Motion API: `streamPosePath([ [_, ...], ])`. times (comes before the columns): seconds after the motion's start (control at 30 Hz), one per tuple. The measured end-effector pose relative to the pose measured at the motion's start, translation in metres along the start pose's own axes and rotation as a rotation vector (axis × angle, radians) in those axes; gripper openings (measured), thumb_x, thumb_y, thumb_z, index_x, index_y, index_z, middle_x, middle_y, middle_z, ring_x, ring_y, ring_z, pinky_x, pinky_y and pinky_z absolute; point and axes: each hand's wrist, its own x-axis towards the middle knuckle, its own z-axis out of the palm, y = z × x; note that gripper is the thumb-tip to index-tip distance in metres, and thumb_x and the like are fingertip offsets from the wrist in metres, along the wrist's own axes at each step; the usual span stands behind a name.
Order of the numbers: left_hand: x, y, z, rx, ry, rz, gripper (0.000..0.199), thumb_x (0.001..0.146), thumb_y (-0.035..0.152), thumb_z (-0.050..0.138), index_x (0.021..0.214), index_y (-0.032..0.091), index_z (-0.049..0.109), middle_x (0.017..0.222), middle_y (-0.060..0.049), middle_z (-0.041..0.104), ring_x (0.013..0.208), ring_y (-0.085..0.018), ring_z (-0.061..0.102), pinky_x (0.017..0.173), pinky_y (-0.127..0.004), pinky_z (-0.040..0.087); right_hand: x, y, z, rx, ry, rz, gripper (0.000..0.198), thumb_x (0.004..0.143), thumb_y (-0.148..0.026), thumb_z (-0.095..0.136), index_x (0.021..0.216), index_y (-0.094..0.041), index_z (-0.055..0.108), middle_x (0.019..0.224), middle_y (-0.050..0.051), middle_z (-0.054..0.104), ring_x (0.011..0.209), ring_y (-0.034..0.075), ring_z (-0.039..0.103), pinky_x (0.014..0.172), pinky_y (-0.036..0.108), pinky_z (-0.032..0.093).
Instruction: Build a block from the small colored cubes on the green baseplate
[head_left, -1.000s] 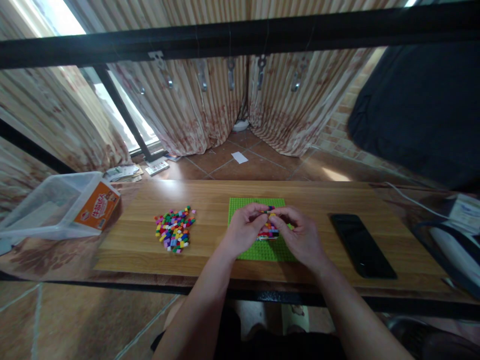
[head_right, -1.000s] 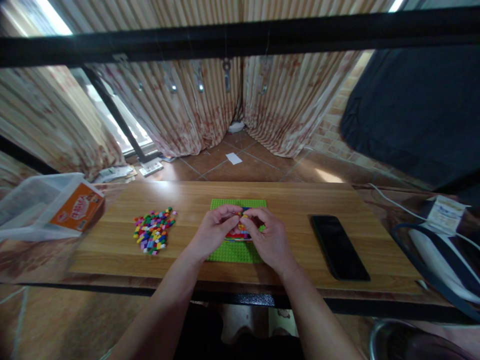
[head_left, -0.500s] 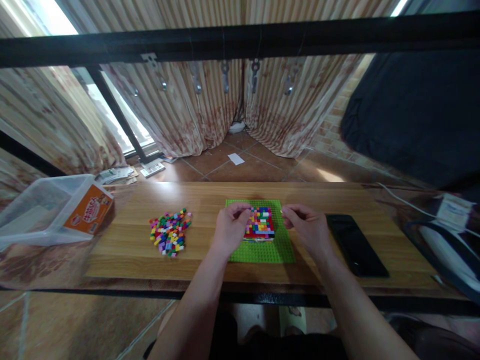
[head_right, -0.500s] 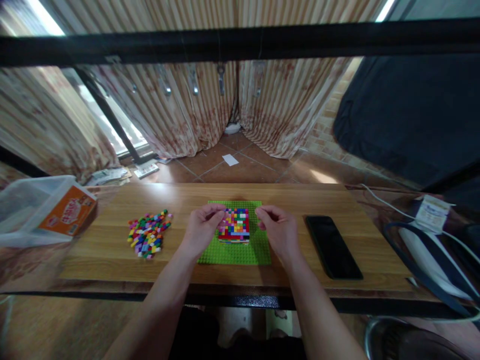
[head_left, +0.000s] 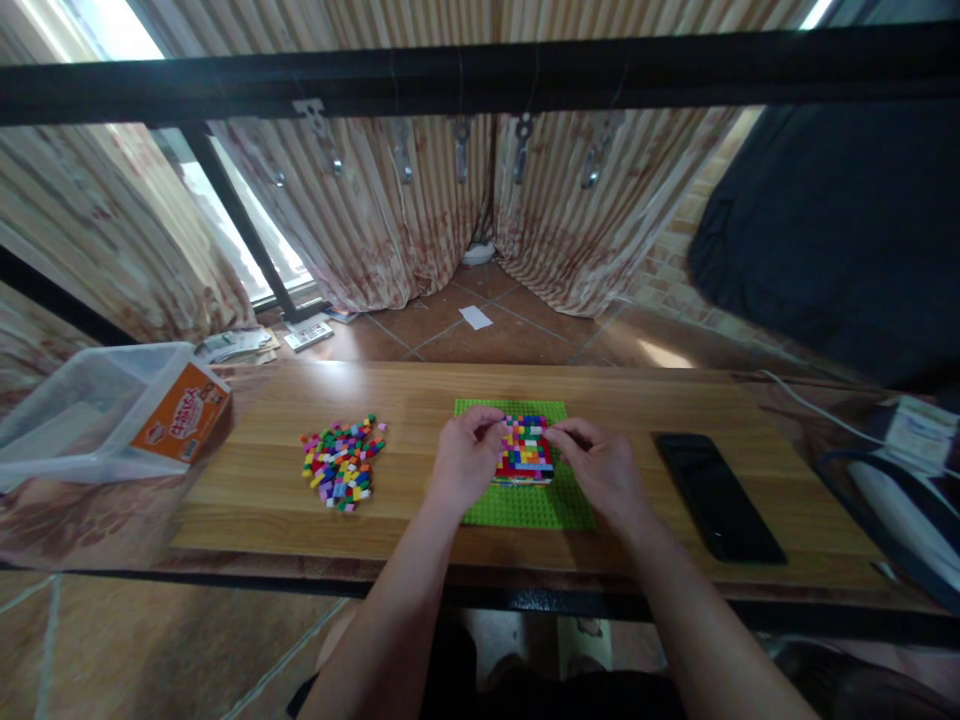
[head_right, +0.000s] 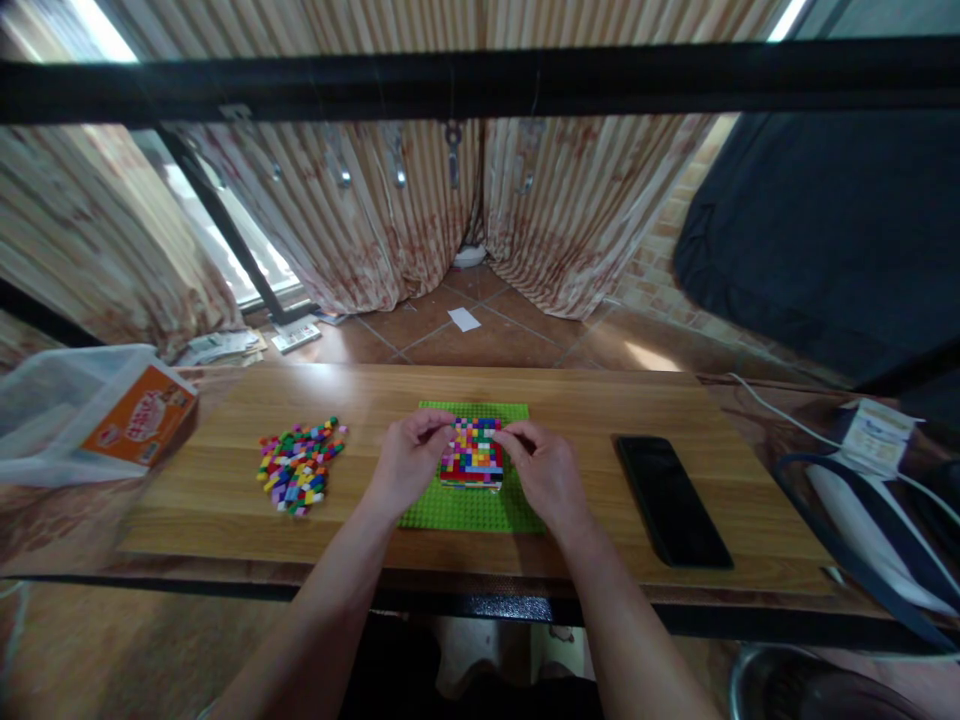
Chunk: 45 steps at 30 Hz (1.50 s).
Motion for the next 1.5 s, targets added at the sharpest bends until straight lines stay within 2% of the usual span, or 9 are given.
streamPosePath([
  [0.1, 0.0, 0.001, 0.0, 0.014, -0.002, 0.001, 0.012, 0.08, 0.015, 0.06, 0.086, 0.015, 0.07, 0.076, -0.003, 0.07, 0.066, -0.013, 0.062, 0.062, -0.023, 0.049, 0.001, 0.002, 0.002, -0.109, -0.024, -0.107, 0.029, 0.085, -0.05, 0.061, 0.079, -0.023, 0.073, 0.079, 0.003, 0.073, 0.072, 0.02, 0.065, 0.073, 0.033, 0.048],
  [0.23, 0.0, -0.001, 0.0, 0.012, -0.009, 0.015, 0.011, 0.081, 0.015, 0.059, 0.086, 0.015, 0.069, 0.074, -0.002, 0.069, 0.065, -0.013, 0.062, 0.061, -0.023, 0.049, 0.001, 0.005, 0.005, -0.183, -0.033, -0.179, 0.026, 0.086, -0.048, 0.06, 0.081, -0.025, 0.072, 0.084, 0.003, 0.073, 0.076, 0.02, 0.066, 0.076, 0.033, 0.048],
  [0.63, -0.001, -0.002, -0.001, 0.049, -0.01, 0.025, 0.012, 0.082, 0.015, 0.059, 0.087, 0.016, 0.07, 0.077, -0.003, 0.07, 0.068, -0.013, 0.063, 0.063, -0.023, 0.05, 0.003, 0.009, 0.006, -0.038, -0.02, -0.01, 0.032, 0.075, -0.052, 0.07, 0.081, -0.022, 0.066, 0.07, 0.001, 0.068, 0.065, 0.018, 0.062, 0.064, 0.031, 0.047],
  [0.7, -0.001, -0.002, -0.001, 0.061, -0.011, 0.023, 0.013, 0.082, 0.014, 0.059, 0.087, 0.016, 0.07, 0.078, -0.003, 0.07, 0.069, -0.013, 0.063, 0.064, -0.023, 0.05, 0.005, 0.01, 0.004, -0.006, -0.002, 0.013, 0.036, 0.074, -0.055, 0.07, 0.083, -0.021, 0.067, 0.072, 0.002, 0.069, 0.065, 0.018, 0.062, 0.063, 0.031, 0.047],
  [0.87, -0.001, 0.0, -0.001, 0.071, -0.013, 0.016, 0.012, 0.081, 0.014, 0.059, 0.086, 0.015, 0.07, 0.075, -0.002, 0.07, 0.068, -0.013, 0.062, 0.062, -0.022, 0.048, 0.009, 0.014, 0.002, 0.05, 0.037, 0.065, 0.042, 0.084, -0.059, 0.058, 0.089, -0.019, 0.068, 0.082, 0.006, 0.072, 0.074, 0.02, 0.064, 0.071, 0.033, 0.049],
  [1.1, -0.001, 0.0, -0.001, 0.082, -0.01, 0.001, 0.013, 0.081, 0.013, 0.059, 0.087, 0.017, 0.071, 0.079, -0.003, 0.072, 0.07, -0.014, 0.065, 0.064, -0.023, 0.05, 0.011, 0.014, 0.014, 0.061, -0.022, 0.078, 0.045, 0.085, -0.056, 0.056, 0.103, -0.018, 0.071, 0.098, 0.009, 0.074, 0.082, 0.022, 0.067, 0.077, 0.036, 0.053],
  [1.5, -0.001, -0.001, -0.001, 0.114, -0.012, 0.017, 0.014, 0.082, 0.012, 0.058, 0.086, 0.017, 0.07, 0.079, -0.003, 0.072, 0.069, -0.014, 0.064, 0.064, -0.024, 0.05, 0.012, 0.016, 0.022, 0.258, -0.047, 0.181, 0.045, 0.078, -0.056, 0.064, 0.097, -0.017, 0.073, 0.091, 0.008, 0.076, 0.077, 0.021, 0.066, 0.073, 0.034, 0.053],
])
